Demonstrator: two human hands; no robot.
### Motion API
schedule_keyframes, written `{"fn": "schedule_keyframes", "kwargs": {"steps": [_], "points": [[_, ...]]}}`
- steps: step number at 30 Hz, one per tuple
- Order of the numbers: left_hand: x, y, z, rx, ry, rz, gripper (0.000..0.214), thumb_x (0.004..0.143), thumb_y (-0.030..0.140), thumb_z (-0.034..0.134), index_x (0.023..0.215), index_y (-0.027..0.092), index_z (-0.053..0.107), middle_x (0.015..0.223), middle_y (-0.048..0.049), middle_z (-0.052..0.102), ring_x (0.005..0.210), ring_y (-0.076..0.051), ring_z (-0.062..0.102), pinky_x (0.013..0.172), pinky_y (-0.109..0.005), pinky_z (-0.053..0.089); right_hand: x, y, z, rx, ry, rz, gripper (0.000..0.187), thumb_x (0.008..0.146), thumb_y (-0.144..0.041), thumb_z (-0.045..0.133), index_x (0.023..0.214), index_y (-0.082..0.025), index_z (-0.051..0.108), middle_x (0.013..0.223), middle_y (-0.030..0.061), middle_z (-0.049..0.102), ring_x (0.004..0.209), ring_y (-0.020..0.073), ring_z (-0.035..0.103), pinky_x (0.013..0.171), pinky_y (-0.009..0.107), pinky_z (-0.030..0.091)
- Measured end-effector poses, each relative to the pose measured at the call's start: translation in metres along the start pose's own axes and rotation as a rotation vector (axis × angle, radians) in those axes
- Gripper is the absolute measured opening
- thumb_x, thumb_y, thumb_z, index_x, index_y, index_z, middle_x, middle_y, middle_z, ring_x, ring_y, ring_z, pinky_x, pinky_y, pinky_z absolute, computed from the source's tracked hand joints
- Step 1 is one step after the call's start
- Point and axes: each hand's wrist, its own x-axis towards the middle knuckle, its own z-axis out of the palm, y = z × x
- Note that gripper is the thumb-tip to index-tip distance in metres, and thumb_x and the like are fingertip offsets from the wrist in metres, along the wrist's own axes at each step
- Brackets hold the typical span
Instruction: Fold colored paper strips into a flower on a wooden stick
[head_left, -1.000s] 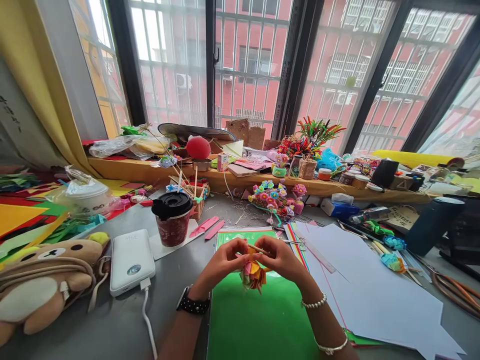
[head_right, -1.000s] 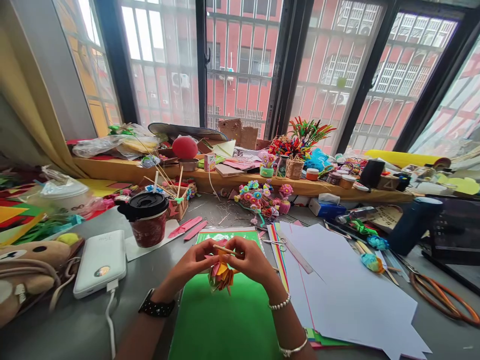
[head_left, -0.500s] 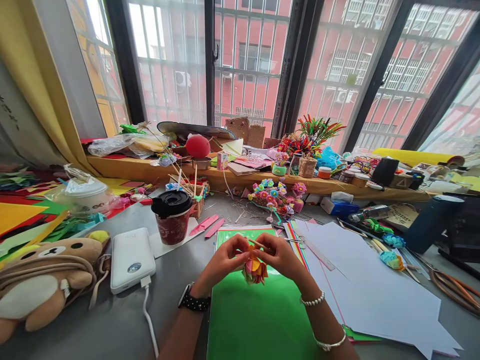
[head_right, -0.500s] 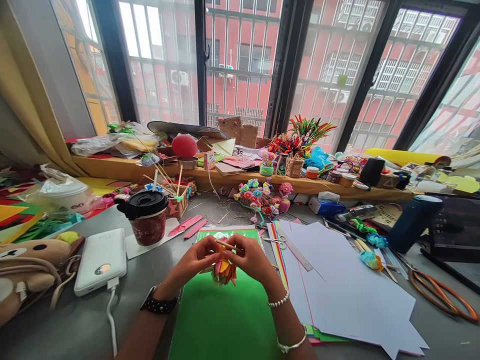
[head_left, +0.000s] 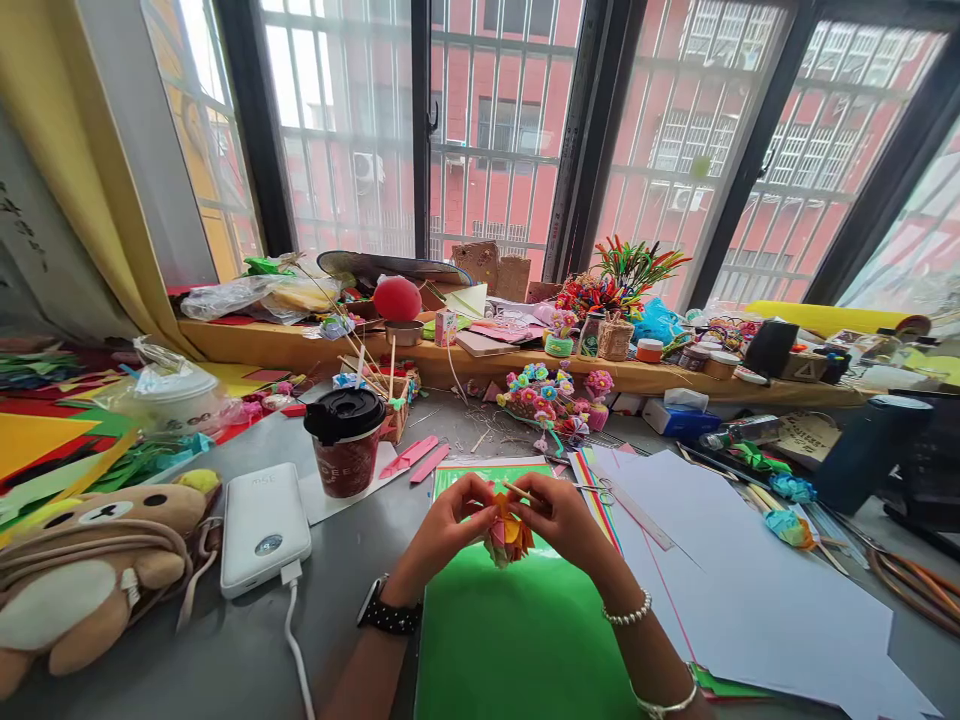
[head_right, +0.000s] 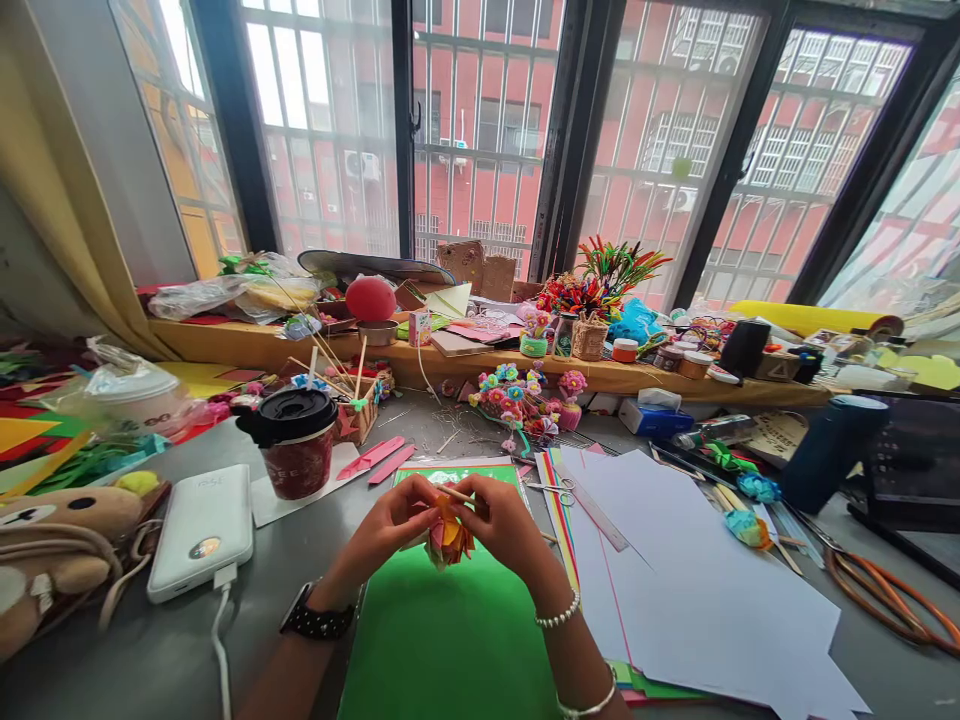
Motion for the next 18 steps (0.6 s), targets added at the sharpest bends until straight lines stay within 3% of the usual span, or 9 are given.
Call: {"fn": "schedule_keyframes", "kwargs": {"steps": [12,18], "points": [[-0.0010,0.0063,0.0022,0.162,0.059,0.068,0.015,0.073,0.029,0.058,0.076,0.015,0.053,0.074,-0.0011,0.055,0.073,-0.015,0.056,0.070,-0.029,0.046,0.0002,-0.0004,0.0049,-0.058,0.053,-0.029,0.007,0.076,-0.021,0.051,0.078,-0.016,0.056,0.056,-0.0054,0.041,0.045,0.0061,0.030,0.042,0.019,0.024],[-0.0009,0.0042,0.0024,0.310,0.151,0.181,0.011,0.073,0.024,0.057,0.068,0.016,0.052,0.075,-0.0016,0.054,0.073,-0.015,0.056,0.065,-0.027,0.047,-0.0005,-0.0007,0.0077,-0.173,0.117,-0.080,0.010,0.077,-0.022,0.052,0.069,-0.017,0.054,0.058,-0.0029,0.048,0.047,0.0077,0.037,0.044,0.019,0.029]]}}
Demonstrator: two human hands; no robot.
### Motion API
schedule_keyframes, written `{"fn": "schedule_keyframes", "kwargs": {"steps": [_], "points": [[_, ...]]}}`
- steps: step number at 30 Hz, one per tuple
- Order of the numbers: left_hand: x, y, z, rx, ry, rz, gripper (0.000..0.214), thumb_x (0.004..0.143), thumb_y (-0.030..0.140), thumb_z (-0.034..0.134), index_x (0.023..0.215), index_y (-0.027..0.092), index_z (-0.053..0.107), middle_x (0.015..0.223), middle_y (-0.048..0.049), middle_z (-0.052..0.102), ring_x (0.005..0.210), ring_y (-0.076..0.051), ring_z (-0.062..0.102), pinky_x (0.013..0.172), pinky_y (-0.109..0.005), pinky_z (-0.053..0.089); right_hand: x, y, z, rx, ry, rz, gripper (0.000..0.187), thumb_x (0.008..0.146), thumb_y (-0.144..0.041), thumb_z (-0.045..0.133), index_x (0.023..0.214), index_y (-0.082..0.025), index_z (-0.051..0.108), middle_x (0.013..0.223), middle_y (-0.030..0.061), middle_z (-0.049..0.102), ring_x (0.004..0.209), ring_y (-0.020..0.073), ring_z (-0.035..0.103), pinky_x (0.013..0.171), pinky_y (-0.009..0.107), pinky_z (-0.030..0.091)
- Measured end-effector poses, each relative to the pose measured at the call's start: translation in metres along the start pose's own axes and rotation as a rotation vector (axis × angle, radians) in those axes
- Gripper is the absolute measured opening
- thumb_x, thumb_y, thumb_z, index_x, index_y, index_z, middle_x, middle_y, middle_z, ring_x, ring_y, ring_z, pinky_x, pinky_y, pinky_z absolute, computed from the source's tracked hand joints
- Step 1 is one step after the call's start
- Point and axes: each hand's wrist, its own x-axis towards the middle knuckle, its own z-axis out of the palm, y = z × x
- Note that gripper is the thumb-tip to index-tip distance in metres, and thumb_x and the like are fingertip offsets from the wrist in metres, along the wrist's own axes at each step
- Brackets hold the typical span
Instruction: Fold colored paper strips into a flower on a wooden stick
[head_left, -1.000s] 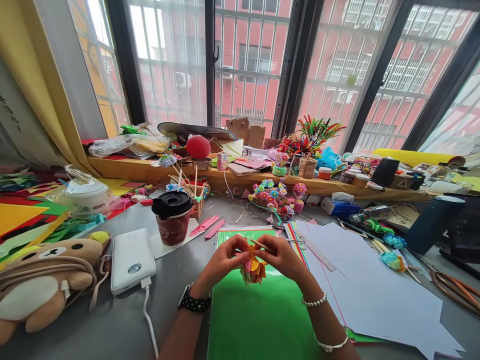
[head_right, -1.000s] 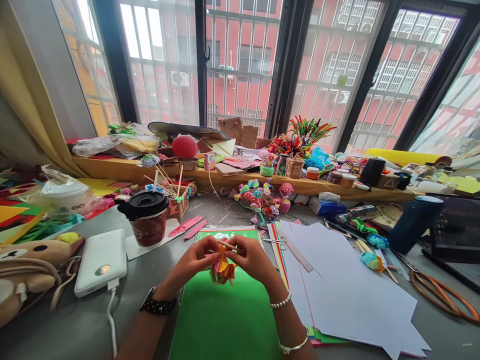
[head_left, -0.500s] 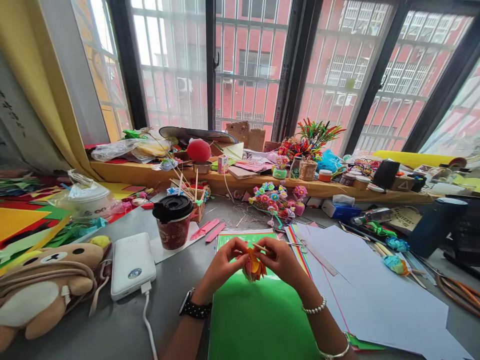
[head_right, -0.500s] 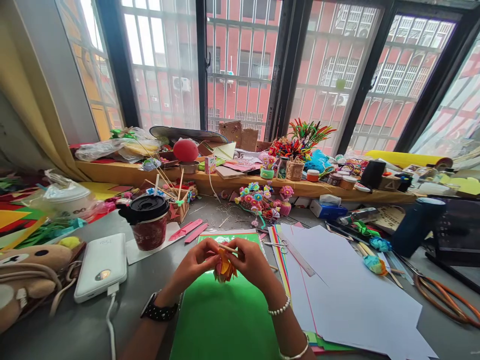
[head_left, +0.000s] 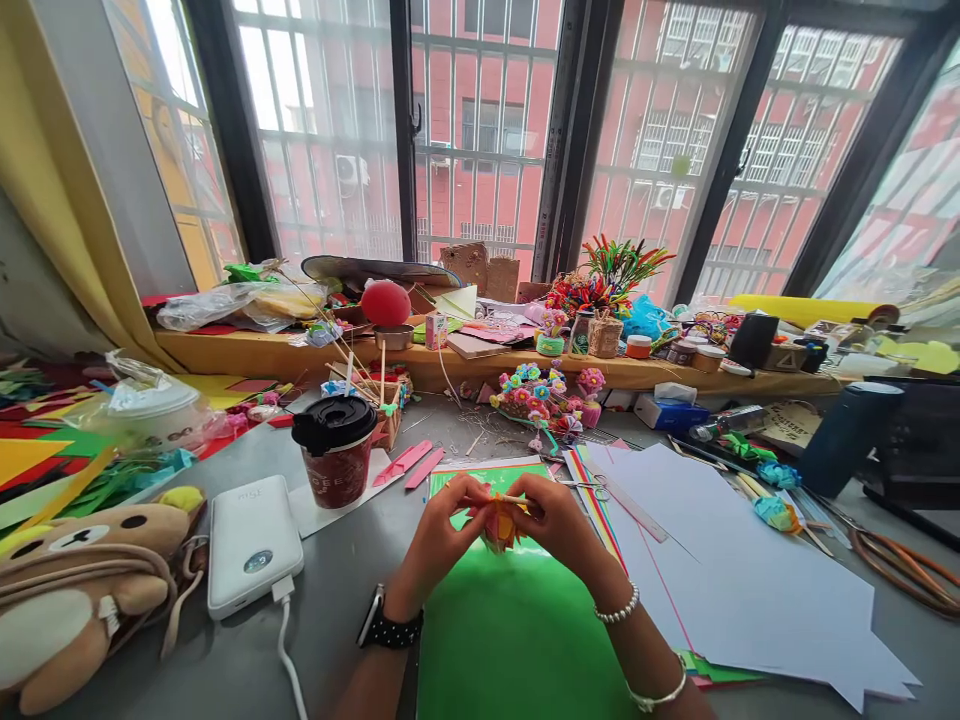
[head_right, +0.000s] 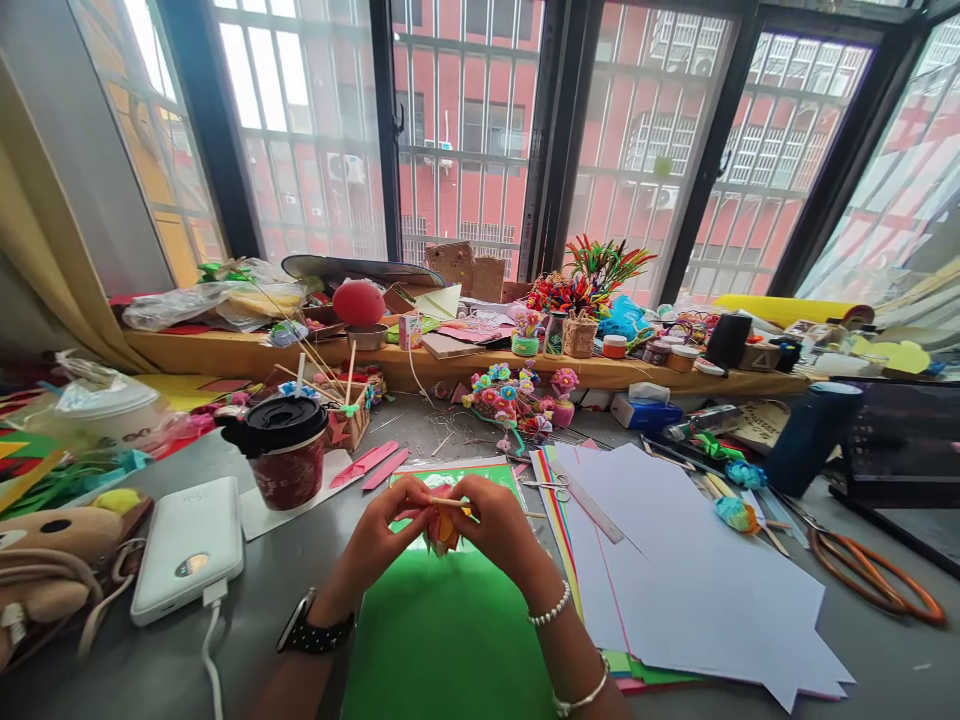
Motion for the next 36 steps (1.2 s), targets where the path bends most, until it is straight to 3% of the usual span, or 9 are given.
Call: {"fn": "schedule_keyframes", "kwargs": {"steps": [5,8,13,17,23,36], "points": [[0.000,-0.001,0.002,0.163,0.117,0.154,0.008,0.073,0.019,0.055,0.066,0.017,0.055,0.072,-0.0021,0.057,0.072,-0.015,0.056,0.065,-0.027,0.047,-0.002,0.004,0.004,-0.082,0.126,-0.141,0.013,0.080,-0.022,0.050,0.069,-0.017,0.055,0.065,0.0014,0.057,0.059,0.0119,0.052,0.053,0.021,0.039],[0.000,-0.002,0.002,0.195,0.132,0.171,0.004,0.074,0.019,0.054,0.070,0.017,0.056,0.076,-0.0025,0.059,0.077,-0.016,0.057,0.068,-0.028,0.047,-0.003,0.007,0.006,-0.114,0.170,-0.207,0.013,0.081,-0.022,0.049,0.072,-0.017,0.056,0.069,0.0033,0.061,0.062,0.0130,0.056,0.055,0.021,0.041],[-0.001,-0.003,-0.001,0.178,-0.038,0.073,0.009,0.078,0.022,0.050,0.083,0.018,0.055,0.083,-0.0029,0.060,0.079,-0.015,0.059,0.071,-0.028,0.048,-0.003,0.004,0.002,-0.204,0.097,-0.169,0.010,0.079,-0.019,0.052,0.071,-0.017,0.058,0.068,0.0021,0.061,0.060,0.0125,0.056,0.054,0.020,0.040],[-0.001,-0.003,-0.002,0.300,-0.093,0.063,0.005,0.077,0.020,0.050,0.078,0.018,0.055,0.077,-0.0011,0.060,0.075,-0.014,0.058,0.069,-0.027,0.046,-0.001,0.000,-0.002,-0.248,-0.029,-0.126,0.008,0.079,-0.018,0.053,0.074,-0.017,0.059,0.072,0.0017,0.062,0.062,0.0123,0.057,0.055,0.020,0.040],[-0.002,-0.003,0.000,0.421,-0.084,0.126,0.006,0.075,0.016,0.053,0.078,0.019,0.056,0.080,-0.0010,0.061,0.078,-0.016,0.057,0.070,-0.027,0.045,-0.001,0.002,-0.004,-0.293,-0.074,-0.073,0.004,0.079,-0.019,0.056,0.078,-0.018,0.059,0.070,0.0003,0.064,0.061,0.0126,0.058,0.054,0.020,0.039],[-0.002,-0.005,0.001,0.364,-0.022,0.178,0.011,0.077,0.012,0.049,0.075,0.019,0.057,0.081,-0.0028,0.061,0.082,-0.016,0.058,0.073,-0.028,0.046,-0.003,0.002,-0.001,-0.310,-0.001,-0.154,0.010,0.079,-0.013,0.052,0.075,-0.017,0.060,0.067,0.0016,0.065,0.060,0.0131,0.060,0.053,0.020,0.040]]}}
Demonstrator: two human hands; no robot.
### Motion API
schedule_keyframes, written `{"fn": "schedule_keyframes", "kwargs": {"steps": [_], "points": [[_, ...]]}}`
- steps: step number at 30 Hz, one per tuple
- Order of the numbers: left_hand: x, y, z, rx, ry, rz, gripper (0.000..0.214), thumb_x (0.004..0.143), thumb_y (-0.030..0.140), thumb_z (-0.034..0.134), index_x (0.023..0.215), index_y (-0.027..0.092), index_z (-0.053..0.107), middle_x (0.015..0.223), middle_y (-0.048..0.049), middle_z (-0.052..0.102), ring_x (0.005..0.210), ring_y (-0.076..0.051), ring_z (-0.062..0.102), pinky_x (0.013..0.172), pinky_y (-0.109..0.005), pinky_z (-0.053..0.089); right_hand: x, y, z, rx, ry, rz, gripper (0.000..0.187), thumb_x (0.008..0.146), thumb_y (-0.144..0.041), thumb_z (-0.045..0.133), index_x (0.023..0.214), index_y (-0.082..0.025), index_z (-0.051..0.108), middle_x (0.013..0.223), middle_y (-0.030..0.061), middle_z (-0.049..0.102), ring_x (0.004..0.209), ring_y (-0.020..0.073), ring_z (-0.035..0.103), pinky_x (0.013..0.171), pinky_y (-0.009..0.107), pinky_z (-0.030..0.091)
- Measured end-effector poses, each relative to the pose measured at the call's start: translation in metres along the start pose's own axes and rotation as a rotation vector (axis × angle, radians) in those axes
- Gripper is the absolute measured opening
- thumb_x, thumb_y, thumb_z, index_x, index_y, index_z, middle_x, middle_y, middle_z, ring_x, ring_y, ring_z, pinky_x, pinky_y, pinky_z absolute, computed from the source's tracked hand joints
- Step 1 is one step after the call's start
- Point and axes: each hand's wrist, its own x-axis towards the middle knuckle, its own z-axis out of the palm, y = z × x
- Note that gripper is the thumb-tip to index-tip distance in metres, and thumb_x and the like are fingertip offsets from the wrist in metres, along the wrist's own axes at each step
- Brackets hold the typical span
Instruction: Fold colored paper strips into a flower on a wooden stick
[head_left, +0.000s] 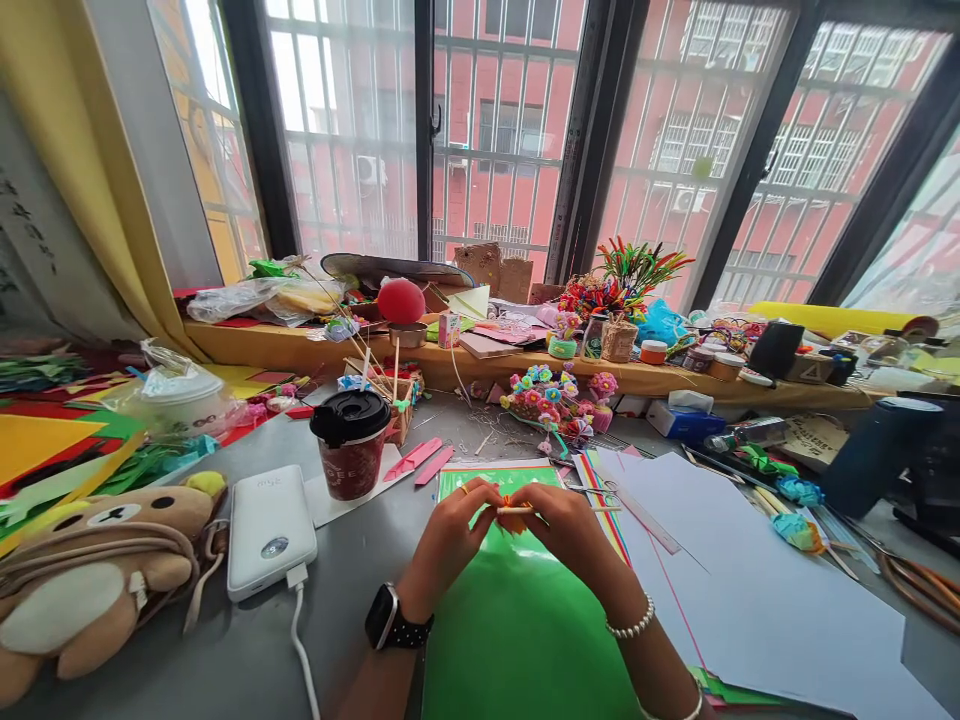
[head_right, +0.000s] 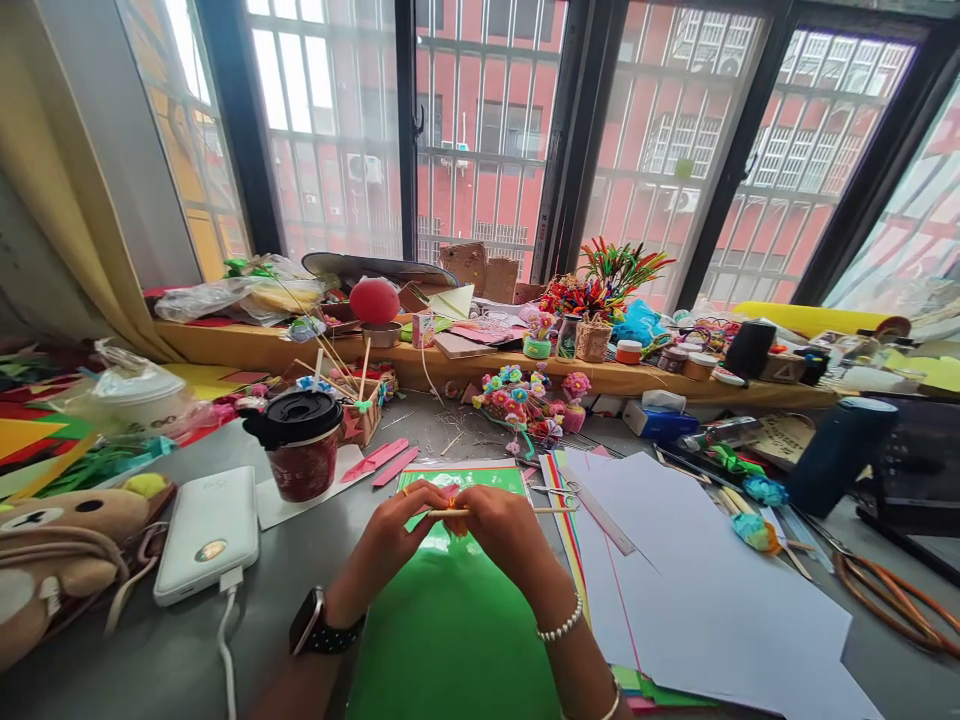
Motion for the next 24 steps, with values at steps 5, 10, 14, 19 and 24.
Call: {"fn": "schedule_keyframes", "kwargs": {"steps": [5,10,14,19,24], "points": [[0.001,0.000,-0.001,-0.129,-0.028,-0.060,0.008,0.079,0.017,0.046,0.080,0.019,0.054,0.082,-0.0033,0.057,0.081,-0.016,0.057,0.073,-0.029,0.047,0.002,-0.004,-0.001,0.068,0.048,0.009,0.010,0.080,-0.017,0.051,0.077,-0.017,0.060,0.068,0.0017,0.065,0.058,0.0118,0.058,0.053,0.020,0.040],[0.002,0.003,-0.006,-0.256,-0.106,-0.132,0.007,0.078,0.021,0.046,0.082,0.017,0.051,0.081,-0.0019,0.054,0.074,-0.014,0.056,0.072,-0.029,0.047,0.002,-0.005,0.000,0.201,0.005,0.099,0.010,0.079,-0.023,0.053,0.078,-0.017,0.061,0.058,-0.0021,0.058,0.047,0.0079,0.046,0.047,0.018,0.034],[0.002,0.005,-0.012,-0.346,-0.167,-0.200,0.007,0.075,0.023,0.052,0.078,0.017,0.052,0.080,-0.0013,0.054,0.075,-0.014,0.055,0.072,-0.030,0.047,0.002,-0.004,-0.002,0.334,-0.067,0.175,0.008,0.077,-0.021,0.053,0.077,-0.016,0.060,0.051,-0.0060,0.046,0.043,0.0060,0.035,0.043,0.017,0.028],[0.005,0.005,-0.016,-0.465,-0.227,-0.315,0.013,0.072,0.027,0.056,0.077,0.015,0.053,0.076,-0.0019,0.055,0.074,-0.015,0.055,0.067,-0.028,0.046,0.003,-0.005,-0.005,0.428,-0.108,0.215,0.006,0.075,-0.019,0.053,0.076,-0.016,0.058,0.052,-0.0070,0.042,0.045,0.0058,0.032,0.044,0.017,0.026],[0.006,0.003,-0.015,-0.544,-0.217,-0.347,0.019,0.070,0.031,0.059,0.077,0.014,0.053,0.073,-0.0011,0.055,0.069,-0.014,0.055,0.063,-0.026,0.044,0.003,-0.006,-0.005,0.481,-0.103,0.276,0.009,0.075,-0.024,0.053,0.076,-0.015,0.057,0.053,-0.0063,0.043,0.045,0.0060,0.030,0.043,0.018,0.025]]}}
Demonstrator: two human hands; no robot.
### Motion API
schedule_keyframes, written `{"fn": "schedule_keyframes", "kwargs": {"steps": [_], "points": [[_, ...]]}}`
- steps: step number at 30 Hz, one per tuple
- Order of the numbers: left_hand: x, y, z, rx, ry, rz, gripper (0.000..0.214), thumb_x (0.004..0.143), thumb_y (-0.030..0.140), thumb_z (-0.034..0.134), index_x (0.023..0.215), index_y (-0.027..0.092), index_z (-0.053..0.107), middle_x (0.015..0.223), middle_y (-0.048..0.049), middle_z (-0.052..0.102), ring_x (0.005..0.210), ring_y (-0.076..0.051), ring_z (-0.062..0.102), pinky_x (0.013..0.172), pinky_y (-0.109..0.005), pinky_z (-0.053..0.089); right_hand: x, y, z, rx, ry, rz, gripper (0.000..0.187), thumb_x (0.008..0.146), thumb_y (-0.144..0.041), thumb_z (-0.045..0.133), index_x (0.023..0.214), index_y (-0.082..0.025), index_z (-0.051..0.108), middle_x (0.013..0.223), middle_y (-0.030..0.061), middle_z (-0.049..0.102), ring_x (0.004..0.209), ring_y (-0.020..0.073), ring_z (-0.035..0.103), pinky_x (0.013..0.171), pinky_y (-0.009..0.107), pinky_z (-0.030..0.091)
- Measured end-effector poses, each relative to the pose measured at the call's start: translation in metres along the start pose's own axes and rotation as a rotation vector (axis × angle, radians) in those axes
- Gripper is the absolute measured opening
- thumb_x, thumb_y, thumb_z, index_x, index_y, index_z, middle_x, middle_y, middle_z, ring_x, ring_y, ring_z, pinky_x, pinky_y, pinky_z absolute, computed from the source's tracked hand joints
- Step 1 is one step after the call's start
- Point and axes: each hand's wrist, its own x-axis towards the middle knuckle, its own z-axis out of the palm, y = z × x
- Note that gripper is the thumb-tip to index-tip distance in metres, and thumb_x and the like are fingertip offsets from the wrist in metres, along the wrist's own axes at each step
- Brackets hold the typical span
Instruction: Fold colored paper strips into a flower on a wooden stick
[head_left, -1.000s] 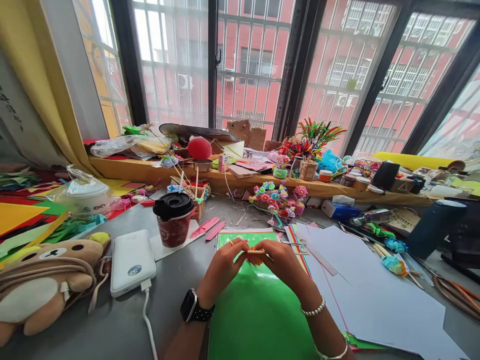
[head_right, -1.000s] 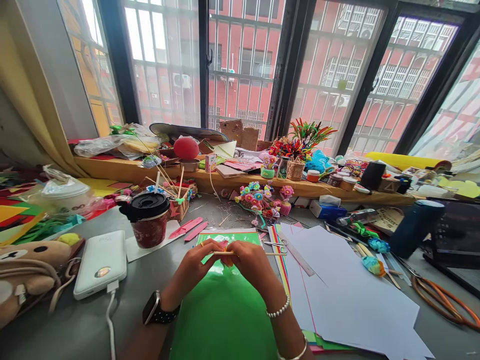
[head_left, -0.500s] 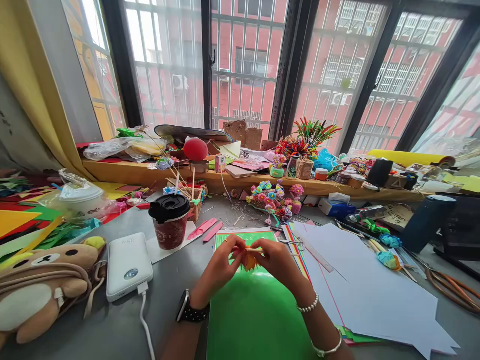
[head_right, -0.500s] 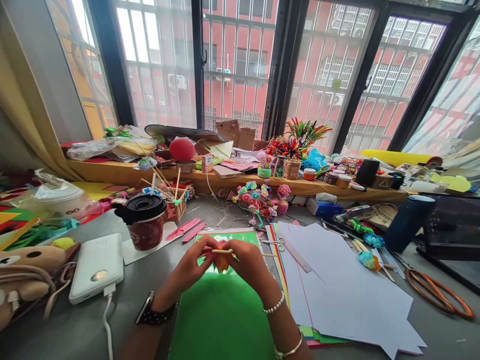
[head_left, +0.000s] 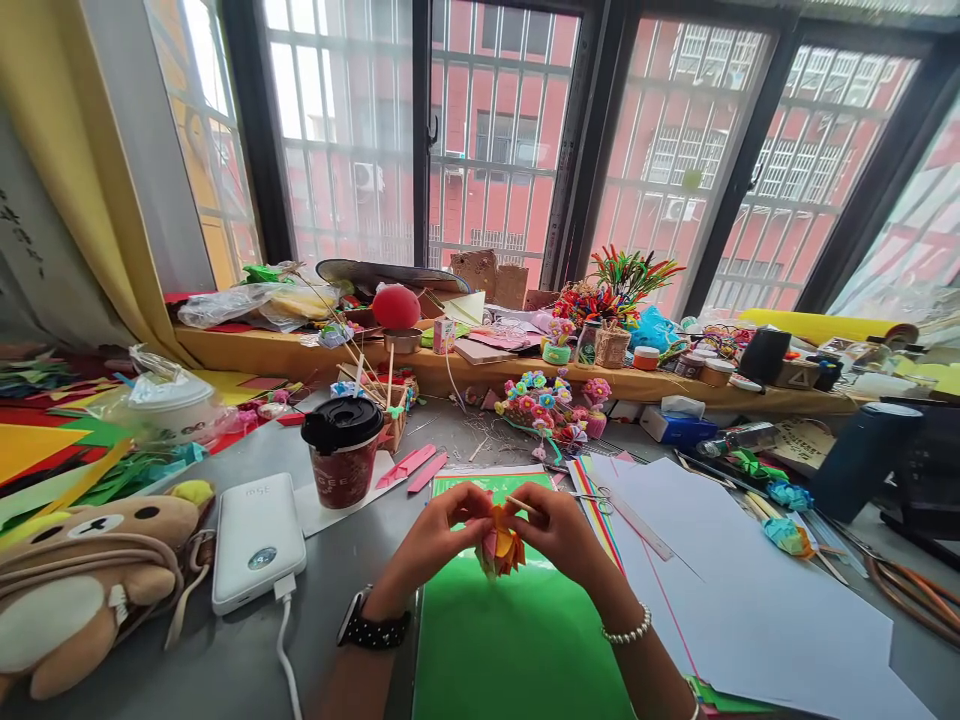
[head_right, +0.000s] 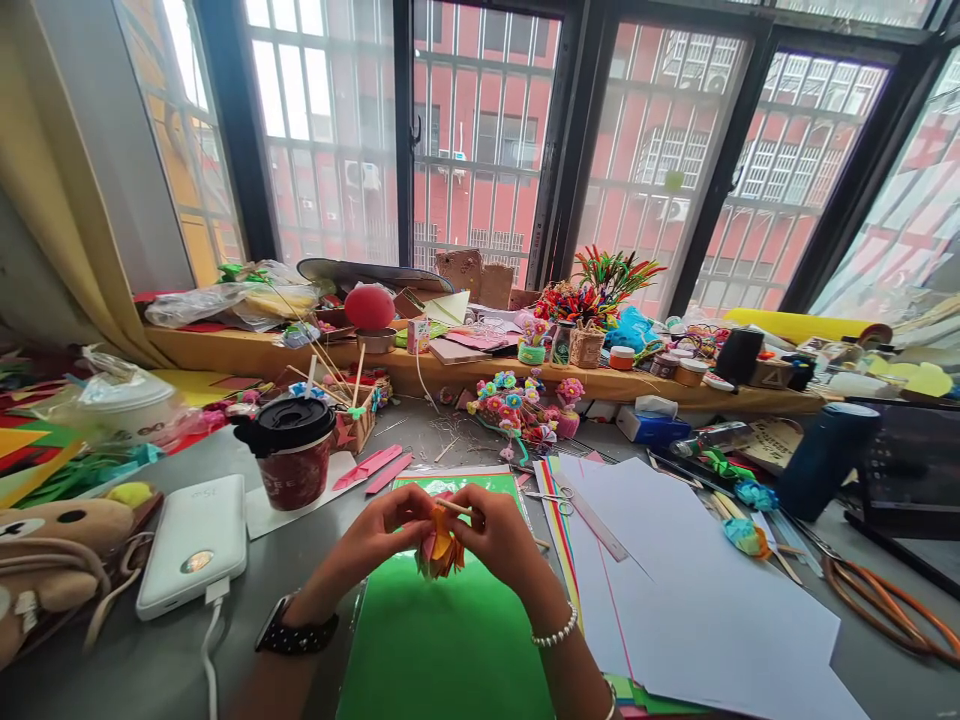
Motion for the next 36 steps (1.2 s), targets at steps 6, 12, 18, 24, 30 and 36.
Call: {"fn": "schedule_keyframes", "kwargs": {"steps": [6,12,18,24,30,36], "points": [[0.004,-0.010,0.004,-0.089,0.015,-0.104,0.023,0.064,0.032,0.063,0.072,0.014,0.052,0.068,0.0010,0.053,0.060,-0.011,0.053,0.053,-0.022,0.041,0.002,0.000,0.001,0.017,-0.026,0.017,0.009,0.074,-0.024,0.056,0.073,-0.015,0.056,0.060,-0.0042,0.052,0.047,0.0059,0.033,0.043,0.018,0.026],[0.007,-0.015,0.004,-0.090,0.043,-0.140,0.024,0.063,0.033,0.064,0.068,0.014,0.051,0.064,0.0008,0.055,0.060,-0.013,0.054,0.053,-0.023,0.041,0.004,0.004,0.005,-0.039,-0.010,0.047,0.005,0.073,-0.019,0.056,0.073,-0.014,0.056,0.063,-0.0021,0.057,0.049,0.0070,0.041,0.045,0.018,0.031],[0.009,-0.016,0.007,0.035,0.134,-0.134,0.018,0.061,0.026,0.062,0.058,0.015,0.048,0.056,0.0037,0.051,0.056,-0.012,0.052,0.051,-0.022,0.040,0.005,0.012,0.013,-0.197,-0.005,0.027,0.005,0.072,-0.012,0.054,0.070,-0.016,0.056,0.054,-0.0044,0.051,0.046,0.0071,0.038,0.044,0.018,0.027],[0.007,-0.012,0.009,0.008,0.175,-0.087,0.018,0.062,0.027,0.063,0.059,0.015,0.050,0.057,0.0028,0.052,0.056,-0.011,0.052,0.050,-0.021,0.039,0.005,0.012,0.010,-0.172,0.010,-0.016,0.006,0.074,-0.017,0.054,0.069,-0.016,0.054,0.052,-0.0056,0.048,0.043,0.0063,0.035,0.042,0.018,0.026],[0.007,-0.016,0.009,0.018,0.177,-0.071,0.019,0.064,0.030,0.063,0.063,0.014,0.052,0.057,0.0022,0.053,0.054,-0.011,0.051,0.049,-0.021,0.038,0.004,0.013,0.005,-0.060,-0.039,0.019,0.008,0.076,-0.023,0.054,0.077,-0.016,0.056,0.061,-0.0029,0.055,0.044,0.0063,0.036,0.041,0.018,0.028],[0.007,-0.015,0.009,-0.031,0.160,-0.077,0.020,0.065,0.031,0.063,0.063,0.015,0.051,0.056,0.0028,0.052,0.054,-0.011,0.051,0.049,-0.021,0.038,0.004,0.010,0.006,-0.083,-0.024,0.000,0.010,0.078,-0.024,0.053,0.076,-0.015,0.056,0.059,-0.0030,0.055,0.044,0.0058,0.036,0.041,0.018,0.027]]}}
